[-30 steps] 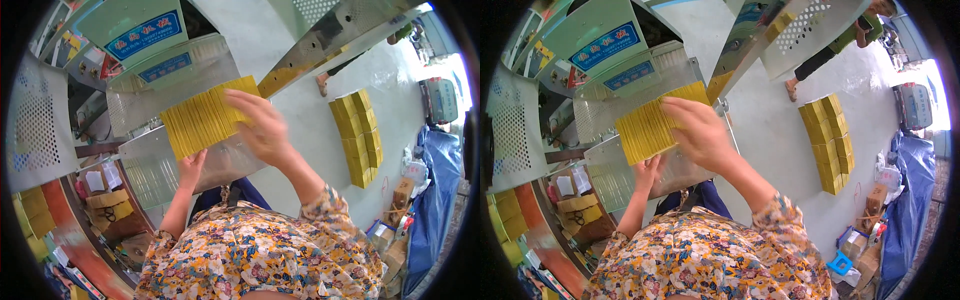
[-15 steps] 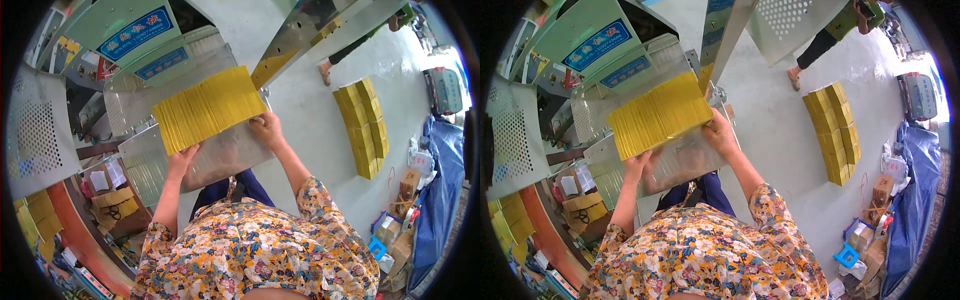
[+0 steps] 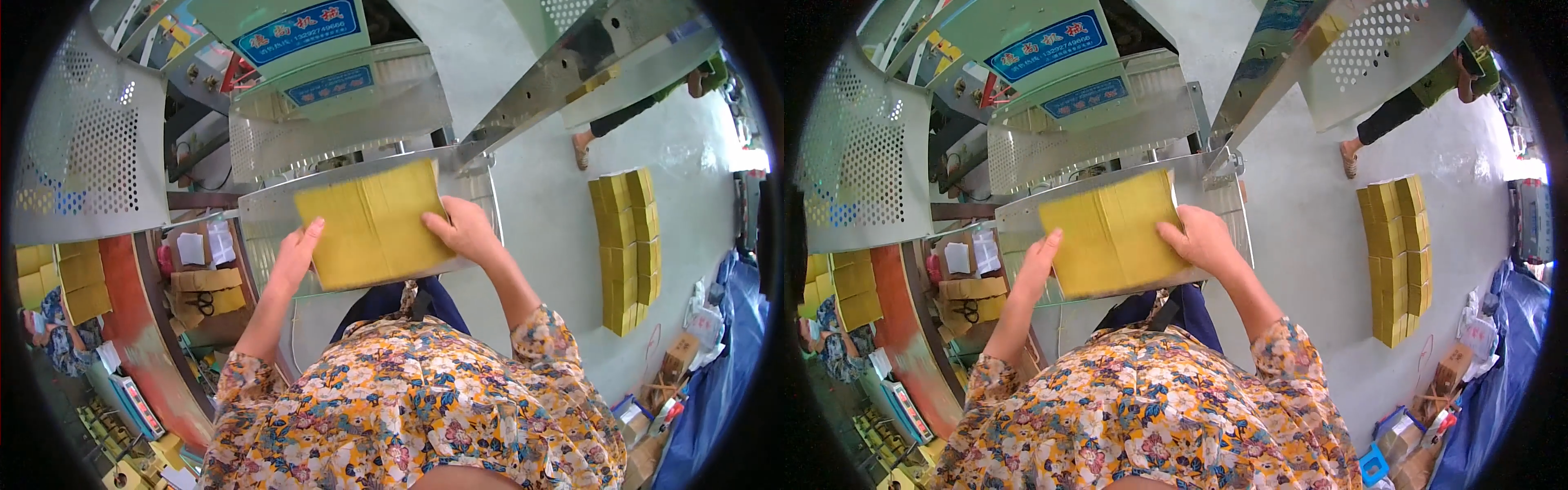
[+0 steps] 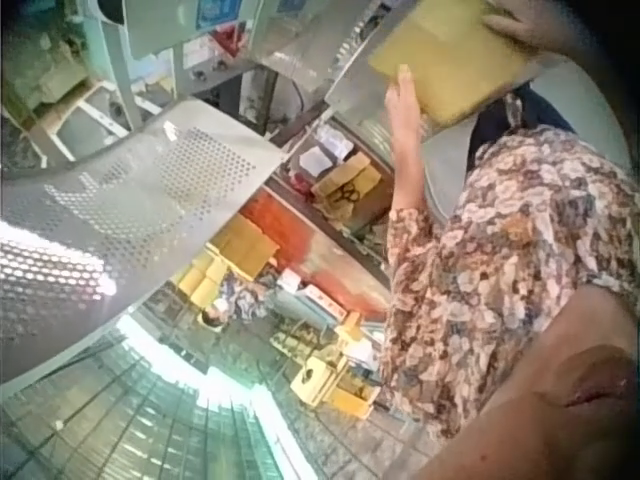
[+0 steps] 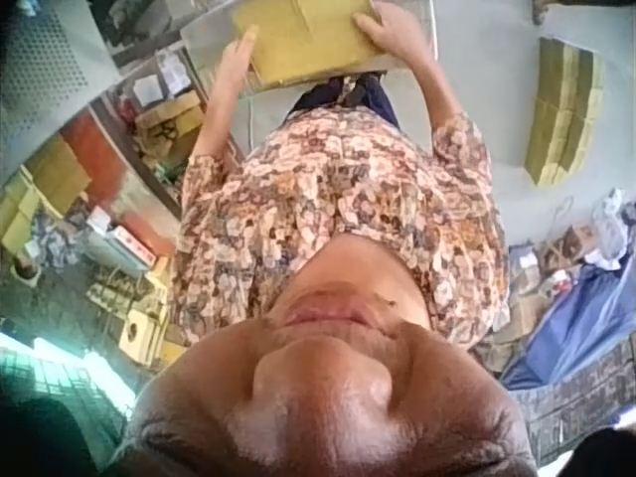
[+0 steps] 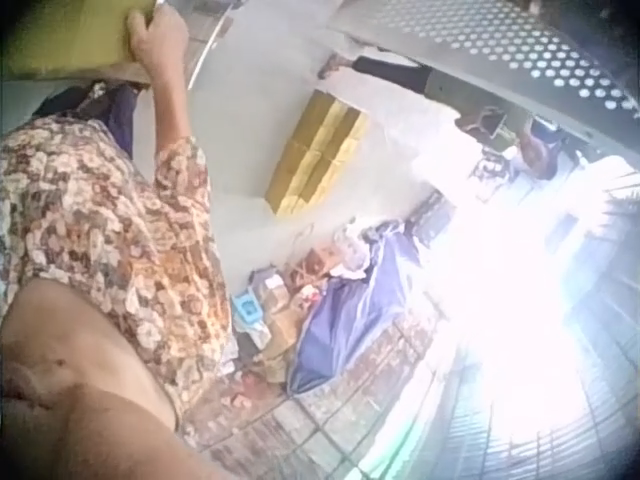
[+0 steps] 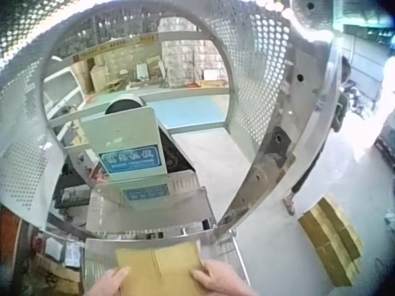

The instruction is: Weighing stacks of yellow paper and using a strapping machine to bundle them.

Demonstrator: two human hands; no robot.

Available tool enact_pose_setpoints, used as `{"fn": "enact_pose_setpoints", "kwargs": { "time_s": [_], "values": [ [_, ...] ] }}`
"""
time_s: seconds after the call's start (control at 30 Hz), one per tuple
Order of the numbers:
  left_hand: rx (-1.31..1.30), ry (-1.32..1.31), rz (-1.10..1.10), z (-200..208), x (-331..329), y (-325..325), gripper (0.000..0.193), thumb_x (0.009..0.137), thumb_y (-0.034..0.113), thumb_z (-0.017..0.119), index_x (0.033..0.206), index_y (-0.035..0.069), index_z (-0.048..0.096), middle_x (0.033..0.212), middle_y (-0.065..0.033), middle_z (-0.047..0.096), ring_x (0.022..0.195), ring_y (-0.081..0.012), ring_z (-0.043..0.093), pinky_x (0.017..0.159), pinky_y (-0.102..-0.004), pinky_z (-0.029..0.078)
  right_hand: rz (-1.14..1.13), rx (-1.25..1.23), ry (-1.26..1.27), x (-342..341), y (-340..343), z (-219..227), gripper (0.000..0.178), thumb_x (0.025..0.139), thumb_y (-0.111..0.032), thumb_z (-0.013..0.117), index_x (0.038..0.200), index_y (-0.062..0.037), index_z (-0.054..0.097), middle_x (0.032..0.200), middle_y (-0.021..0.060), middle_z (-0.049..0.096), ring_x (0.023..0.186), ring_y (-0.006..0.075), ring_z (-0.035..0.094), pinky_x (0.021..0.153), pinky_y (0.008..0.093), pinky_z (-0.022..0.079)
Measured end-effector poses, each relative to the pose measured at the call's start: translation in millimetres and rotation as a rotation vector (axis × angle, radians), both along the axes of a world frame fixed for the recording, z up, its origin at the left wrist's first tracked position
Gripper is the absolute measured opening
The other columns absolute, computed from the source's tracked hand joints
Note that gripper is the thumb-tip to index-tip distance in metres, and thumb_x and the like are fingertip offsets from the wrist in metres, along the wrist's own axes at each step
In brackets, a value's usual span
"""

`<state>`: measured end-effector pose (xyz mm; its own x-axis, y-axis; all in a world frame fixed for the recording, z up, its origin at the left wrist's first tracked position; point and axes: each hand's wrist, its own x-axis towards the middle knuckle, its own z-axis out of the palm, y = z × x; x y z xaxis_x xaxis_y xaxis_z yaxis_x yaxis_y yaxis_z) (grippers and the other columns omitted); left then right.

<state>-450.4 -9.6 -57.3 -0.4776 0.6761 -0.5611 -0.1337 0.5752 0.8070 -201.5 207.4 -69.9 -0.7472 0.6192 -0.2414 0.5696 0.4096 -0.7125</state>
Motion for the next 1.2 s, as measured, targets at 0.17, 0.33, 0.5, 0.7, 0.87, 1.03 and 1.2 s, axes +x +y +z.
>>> {"fn": "enact_pose_setpoints", "kwargs": {
  "time_s": [0.17,0.33,0.5,0.7,0.87,1.03,1.2],
  "values": [
    [-0.07,-0.109,-0.015,-0.3,4.9,-4.9,0.061,0.099,0.055,0.039,0.122,0.004,0.062,0.106,-0.0049,0.068,0.093,-0.0128,0.063,0.069,-0.0278,0.051,-0.126,-0.112,0.191,11.3,-10.5,-1.3,0.052,0.09,-0.043,0.058,0.125,-0.0035,0.055,0.103,0.0252,0.066,0.096,0.0406,0.063,0.084,0.0441,0.049],
    [-0.004,-0.137,0.123,-5.3,4.6,-15.9,0.066,0.099,0.061,0.033,0.124,0.007,0.061,0.104,-0.0037,0.068,0.09,-0.0116,0.064,0.064,-0.0273,0.051,-0.232,-0.535,0.227,20.1,-2.4,4.6,0.049,0.095,-0.036,0.055,0.135,-0.0084,0.052,0.105,0.0182,0.068,0.095,0.0293,0.066,0.086,0.0358,0.05],
    [0.072,0.01,0.161,-25.7,13.8,-14.2,0.061,0.1,0.056,0.037,0.123,0.005,0.061,0.106,-0.0031,0.067,0.091,-0.0106,0.063,0.071,-0.026,0.051,-0.258,-0.495,0.561,28.9,-7.8,-32.5,0.045,0.097,-0.031,0.054,0.136,-0.0093,0.053,0.109,0.0105,0.067,0.099,0.0214,0.063,0.09,0.0316,0.047],
    [0.175,-0.036,0.31,-40.7,16.5,-10.6,0.059,0.102,0.05,0.04,0.123,-0.002,0.059,0.109,-0.0065,0.065,0.098,-0.0161,0.061,0.086,-0.0288,0.048,-0.22,-0.651,0.551,22.0,-7.1,-46.4,0.055,0.09,-0.034,0.06,0.138,-0.0086,0.051,0.127,0.0127,0.061,0.11,0.0205,0.061,0.094,0.0329,0.046],
    [0.141,0.039,0.272,-35.5,10.5,-12.1,0.056,0.103,0.047,0.038,0.124,-0.002,0.056,0.114,-0.0076,0.063,0.098,-0.0166,0.06,0.086,-0.0302,0.049,-0.068,-0.76,0.337,22.4,27.2,-3.8,0.06,0.089,-0.025,0.059,0.144,-0.0061,0.042,0.132,0.0137,0.057,0.115,0.0206,0.058,0.084,0.0304,0.052],
    [0.161,0.053,0.287,-44.3,-1.4,-15.3,0.058,0.102,0.047,0.04,0.123,-0.004,0.058,0.116,-0.0078,0.062,0.102,-0.0171,0.06,0.087,-0.0305,0.048,0.267,-0.702,0.112,-2.0,60.8,8.4,0.067,0.083,-0.023,0.061,0.143,-0.0008,0.041,0.131,0.0208,0.057,0.104,0.0214,0.064,0.075,0.0307,0.056],
    [0.178,-0.014,0.266,-47.8,-16.0,-20.3,0.056,0.102,0.047,0.04,0.124,-0.002,0.057,0.116,-0.0078,0.062,0.102,-0.0164,0.06,0.088,-0.03,0.048,0.404,-0.689,0.028,-20.1,64.8,4.0,0.071,0.08,-0.016,0.066,0.144,0.0016,0.038,0.13,0.0223,0.056,0.084,0.0221,0.07,0.071,0.0316,0.059]
  ]
}}
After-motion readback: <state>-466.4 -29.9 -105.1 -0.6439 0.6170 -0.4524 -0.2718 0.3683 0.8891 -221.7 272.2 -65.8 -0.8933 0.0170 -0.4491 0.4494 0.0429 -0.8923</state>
